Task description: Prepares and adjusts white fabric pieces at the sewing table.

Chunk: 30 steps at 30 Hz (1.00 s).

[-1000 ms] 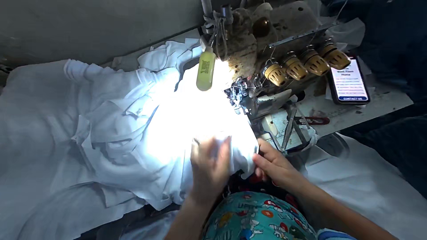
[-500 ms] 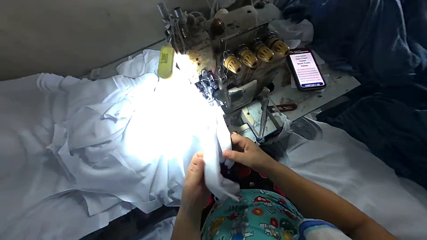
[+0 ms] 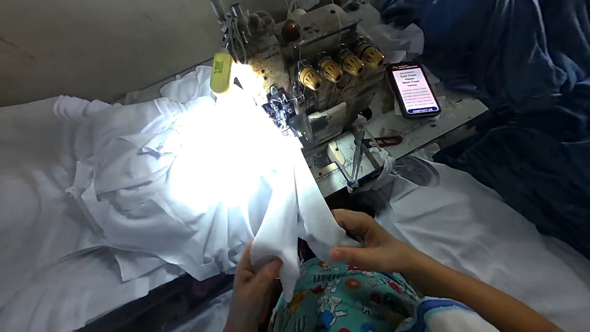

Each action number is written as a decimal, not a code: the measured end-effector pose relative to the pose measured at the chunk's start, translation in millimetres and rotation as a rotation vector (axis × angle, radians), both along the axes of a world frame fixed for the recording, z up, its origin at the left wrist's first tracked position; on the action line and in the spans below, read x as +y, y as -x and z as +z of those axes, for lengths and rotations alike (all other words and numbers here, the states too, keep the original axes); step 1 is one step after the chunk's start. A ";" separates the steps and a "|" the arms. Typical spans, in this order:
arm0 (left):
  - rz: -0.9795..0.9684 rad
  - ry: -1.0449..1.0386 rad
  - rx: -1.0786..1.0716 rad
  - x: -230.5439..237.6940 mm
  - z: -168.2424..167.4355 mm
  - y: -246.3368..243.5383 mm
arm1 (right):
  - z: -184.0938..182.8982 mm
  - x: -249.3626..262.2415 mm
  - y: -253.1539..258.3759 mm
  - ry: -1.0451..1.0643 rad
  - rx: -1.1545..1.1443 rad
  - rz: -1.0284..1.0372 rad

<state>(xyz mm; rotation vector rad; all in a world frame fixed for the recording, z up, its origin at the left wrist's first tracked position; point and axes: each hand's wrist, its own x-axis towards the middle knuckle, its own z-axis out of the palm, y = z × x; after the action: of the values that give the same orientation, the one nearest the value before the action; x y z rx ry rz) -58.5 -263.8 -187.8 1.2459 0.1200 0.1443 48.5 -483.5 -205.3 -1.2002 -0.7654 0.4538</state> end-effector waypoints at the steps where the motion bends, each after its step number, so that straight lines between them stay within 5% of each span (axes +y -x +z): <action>1: 0.018 -0.130 -0.116 -0.2 8.0 -0.6 | 3.1 -1.8 1.3 -0.019 0.000 0.023; 6: 0.041 -0.550 -0.528 -20.5 27.6 -1.0 | 18.8 -4.7 18.0 -0.011 0.304 0.085; 14: -0.059 -1.121 -0.566 -30.7 7.6 9.3 | 21.4 -11.6 31.0 0.136 0.414 0.100; 26: 0.085 -1.321 -0.644 -36.2 -11.4 29.5 | 25.2 -9.8 36.3 0.190 0.444 0.149; 30: 0.159 -1.030 -0.571 -40.5 -15.7 24.0 | 30.6 -3.5 19.8 0.147 0.561 0.205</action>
<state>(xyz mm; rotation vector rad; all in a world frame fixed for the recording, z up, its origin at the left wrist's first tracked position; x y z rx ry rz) -82.5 -304.2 -203.4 2.1594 -0.4054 0.7610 28.7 -487.0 -174.7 -1.0578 -0.3726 0.9819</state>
